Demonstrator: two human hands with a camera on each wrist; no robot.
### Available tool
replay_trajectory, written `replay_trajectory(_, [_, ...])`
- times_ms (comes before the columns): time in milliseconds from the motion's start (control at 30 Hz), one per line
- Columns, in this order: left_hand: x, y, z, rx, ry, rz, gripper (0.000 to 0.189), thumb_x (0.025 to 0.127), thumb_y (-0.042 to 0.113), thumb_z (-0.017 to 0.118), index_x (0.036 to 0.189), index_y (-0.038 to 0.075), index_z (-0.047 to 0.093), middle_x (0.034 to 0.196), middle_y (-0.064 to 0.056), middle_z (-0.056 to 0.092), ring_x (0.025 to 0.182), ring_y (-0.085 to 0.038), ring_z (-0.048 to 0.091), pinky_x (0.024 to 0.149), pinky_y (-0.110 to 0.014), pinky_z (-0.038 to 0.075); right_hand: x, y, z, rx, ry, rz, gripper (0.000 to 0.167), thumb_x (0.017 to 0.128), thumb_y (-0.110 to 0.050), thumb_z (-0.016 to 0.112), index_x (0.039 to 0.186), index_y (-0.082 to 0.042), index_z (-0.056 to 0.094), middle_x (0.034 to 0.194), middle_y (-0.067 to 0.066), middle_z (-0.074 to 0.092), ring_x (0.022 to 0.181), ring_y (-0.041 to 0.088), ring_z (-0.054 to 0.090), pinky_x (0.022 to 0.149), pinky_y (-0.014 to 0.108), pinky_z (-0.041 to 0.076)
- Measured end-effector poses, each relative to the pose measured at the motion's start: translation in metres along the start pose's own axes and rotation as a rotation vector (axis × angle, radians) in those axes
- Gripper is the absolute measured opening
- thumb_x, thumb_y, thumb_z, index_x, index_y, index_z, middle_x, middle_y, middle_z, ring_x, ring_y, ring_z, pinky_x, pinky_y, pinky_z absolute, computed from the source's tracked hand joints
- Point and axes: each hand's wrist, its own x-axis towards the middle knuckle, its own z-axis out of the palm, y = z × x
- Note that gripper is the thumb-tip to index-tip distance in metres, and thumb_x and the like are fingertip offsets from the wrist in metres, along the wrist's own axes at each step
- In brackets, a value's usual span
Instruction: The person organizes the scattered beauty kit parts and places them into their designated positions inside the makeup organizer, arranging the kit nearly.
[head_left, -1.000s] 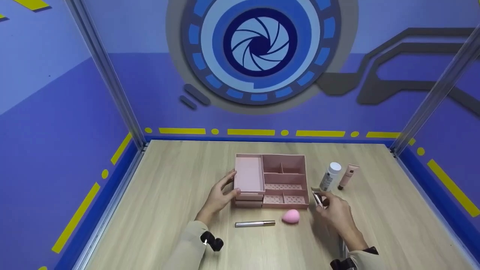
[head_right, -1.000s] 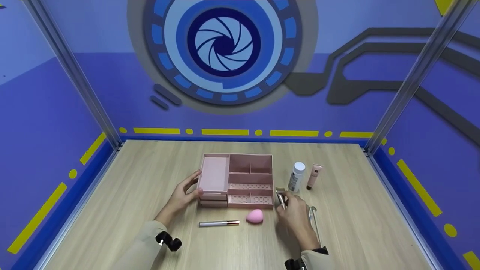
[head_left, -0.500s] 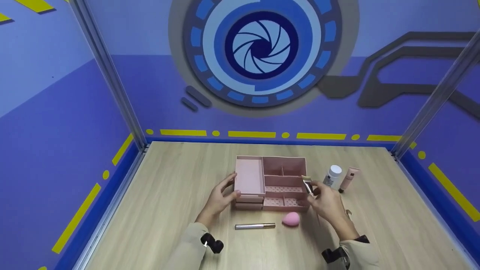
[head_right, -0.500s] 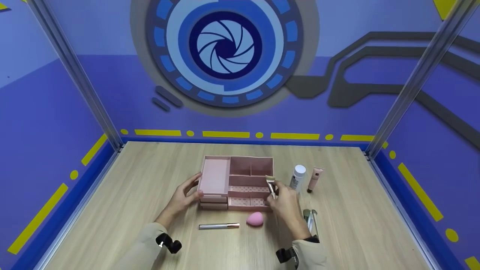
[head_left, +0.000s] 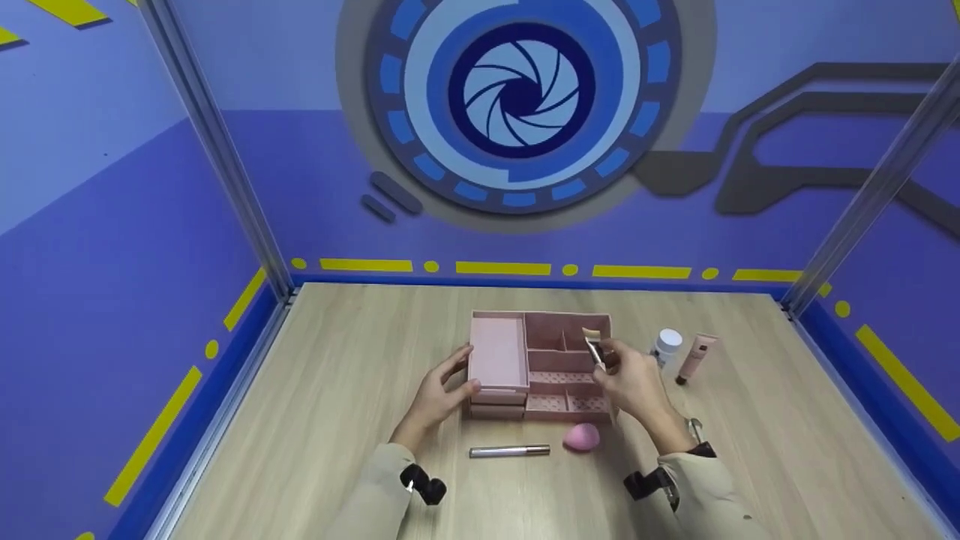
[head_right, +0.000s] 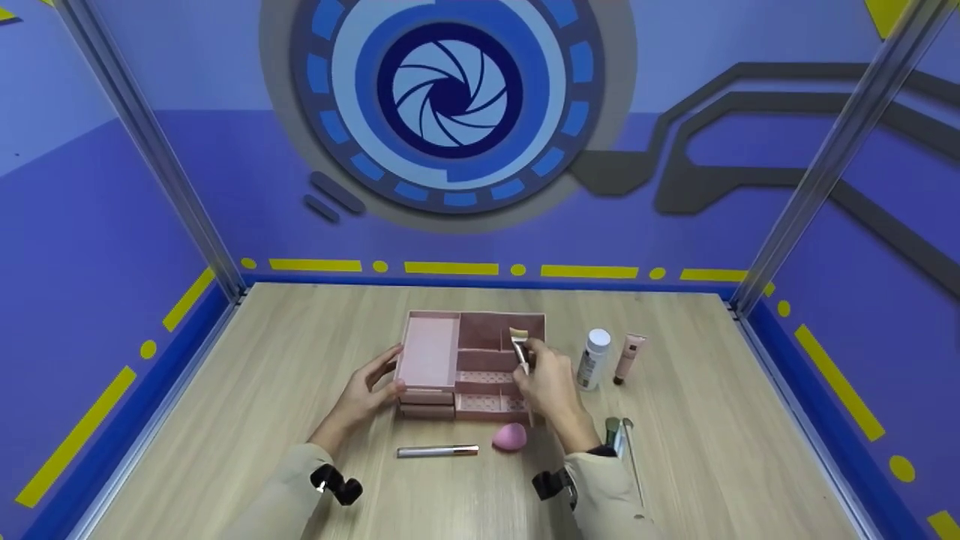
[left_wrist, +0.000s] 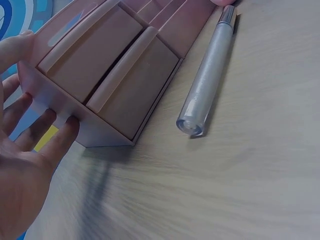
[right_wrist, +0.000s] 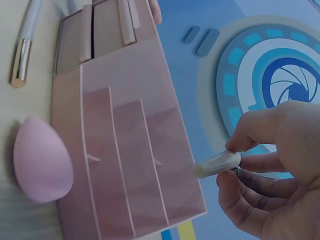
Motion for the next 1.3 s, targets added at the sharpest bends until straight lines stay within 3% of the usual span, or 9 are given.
replay_trajectory(233, [0.001, -0.001, 0.002, 0.01, 0.015, 0.025, 0.063, 0.091, 0.008, 0.066, 0.145, -0.008, 0.037, 0.153, -0.027, 0.033, 0.134, -0.045, 0.041, 0.114, -0.055, 0.027, 0.012, -0.011, 0.005, 0.026, -0.002, 0.0, 0.042, 0.075, -0.007, 0.07, 0.116, 0.0, 0.066, 0.09, 0.012, 0.074, 0.079, 0.025, 0.07, 0.072, 0.039, 0.058])
replay_trajectory(533, [0.0, 0.0, 0.003, 0.012, -0.022, -0.005, 0.064, 0.093, 0.01, 0.065, 0.147, -0.006, 0.034, 0.155, -0.025, 0.03, 0.136, -0.044, 0.039, 0.115, -0.056, 0.024, 0.02, -0.025, 0.013, 0.044, -0.022, -0.002, 0.043, 0.076, -0.006, 0.07, 0.118, 0.001, 0.064, 0.095, 0.013, 0.073, 0.081, 0.023, 0.069, 0.075, 0.038, 0.057])
replay_trajectory(1000, [-0.001, 0.004, -0.001, 0.022, -0.017, -0.018, 0.064, 0.092, 0.01, 0.066, 0.147, -0.006, 0.035, 0.154, -0.025, 0.031, 0.136, -0.043, 0.039, 0.115, -0.054, 0.024, 0.037, -0.049, 0.025, 0.088, -0.048, -0.045, 0.038, 0.077, -0.007, 0.069, 0.114, 0.001, 0.066, 0.087, 0.012, 0.073, 0.077, 0.025, 0.069, 0.072, 0.037, 0.058])
replay_trajectory(1300, [0.0, 0.002, -0.002, 0.002, -0.019, -0.012, 0.065, 0.091, 0.009, 0.066, 0.146, -0.006, 0.036, 0.154, -0.026, 0.03, 0.136, -0.043, 0.039, 0.115, -0.056, 0.023, 0.043, -0.059, 0.031, 0.09, -0.065, -0.018, 0.038, 0.078, -0.01, 0.069, 0.115, -0.002, 0.067, 0.088, 0.009, 0.075, 0.078, 0.021, 0.07, 0.075, 0.037, 0.058])
